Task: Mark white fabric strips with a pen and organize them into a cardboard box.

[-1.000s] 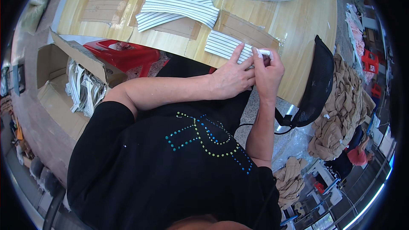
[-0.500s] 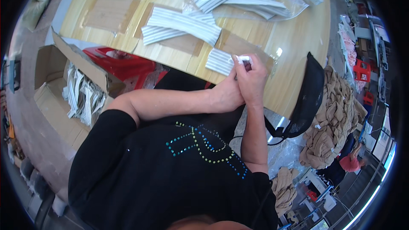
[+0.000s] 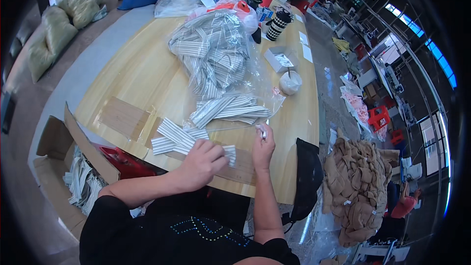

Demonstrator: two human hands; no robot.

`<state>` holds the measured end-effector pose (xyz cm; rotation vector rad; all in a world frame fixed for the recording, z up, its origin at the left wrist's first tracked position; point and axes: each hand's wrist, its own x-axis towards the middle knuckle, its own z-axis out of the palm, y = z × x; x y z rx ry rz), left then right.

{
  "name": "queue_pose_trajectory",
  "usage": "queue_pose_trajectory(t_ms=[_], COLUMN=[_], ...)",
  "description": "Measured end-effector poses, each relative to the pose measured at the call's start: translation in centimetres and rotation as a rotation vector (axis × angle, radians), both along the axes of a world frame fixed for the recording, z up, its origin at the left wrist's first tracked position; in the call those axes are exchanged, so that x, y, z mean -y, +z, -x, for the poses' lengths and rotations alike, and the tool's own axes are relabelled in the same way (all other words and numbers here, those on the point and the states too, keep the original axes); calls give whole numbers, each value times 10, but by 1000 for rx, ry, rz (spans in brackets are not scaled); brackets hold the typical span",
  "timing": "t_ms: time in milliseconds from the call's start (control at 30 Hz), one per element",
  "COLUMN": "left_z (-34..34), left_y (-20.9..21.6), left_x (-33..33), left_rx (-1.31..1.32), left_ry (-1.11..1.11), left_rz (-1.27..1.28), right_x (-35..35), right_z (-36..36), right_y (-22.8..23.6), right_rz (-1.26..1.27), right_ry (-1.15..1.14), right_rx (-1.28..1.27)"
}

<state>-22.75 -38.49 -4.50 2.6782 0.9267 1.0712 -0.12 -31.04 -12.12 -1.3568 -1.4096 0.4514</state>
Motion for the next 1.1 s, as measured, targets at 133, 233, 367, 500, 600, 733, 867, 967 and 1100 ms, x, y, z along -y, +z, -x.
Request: queue_pose_trajectory(t_ms=[133, 233, 367, 500, 600, 733, 867, 967, 1100], left_z=[48, 47, 22, -13, -34, -38, -42, -44, -52], left_y=[-63, -85, -65, -67, -80, -91, -77, -71, -76], left_x=[-43, -50, -51, -79, -117, -145, -159, -156, -153], left_rx=[-136, -164, 14, 32, -164, -189, -164, -174, -66], left_ry=[223, 285, 271, 54, 317, 482, 444, 382, 435], left_rz=[-18, 11, -109, 82, -50, 83, 407, 447, 307], right_x=[8, 15, 21, 22, 25, 26, 27, 27, 27], right_z=[-11, -17, -25, -19, -19, -16, -17, -16, -18], right_y=[-17, -19, -32, -36, -34, -33, -31, -29, -30], right_rz=[6, 58, 119, 58, 51, 32, 17, 19, 11], right_ry=[-42, -87, -110, -110, -111, -112, -111, -108, -115], right_rx=[-54, 23, -8, 52, 85, 138, 153, 130, 155])
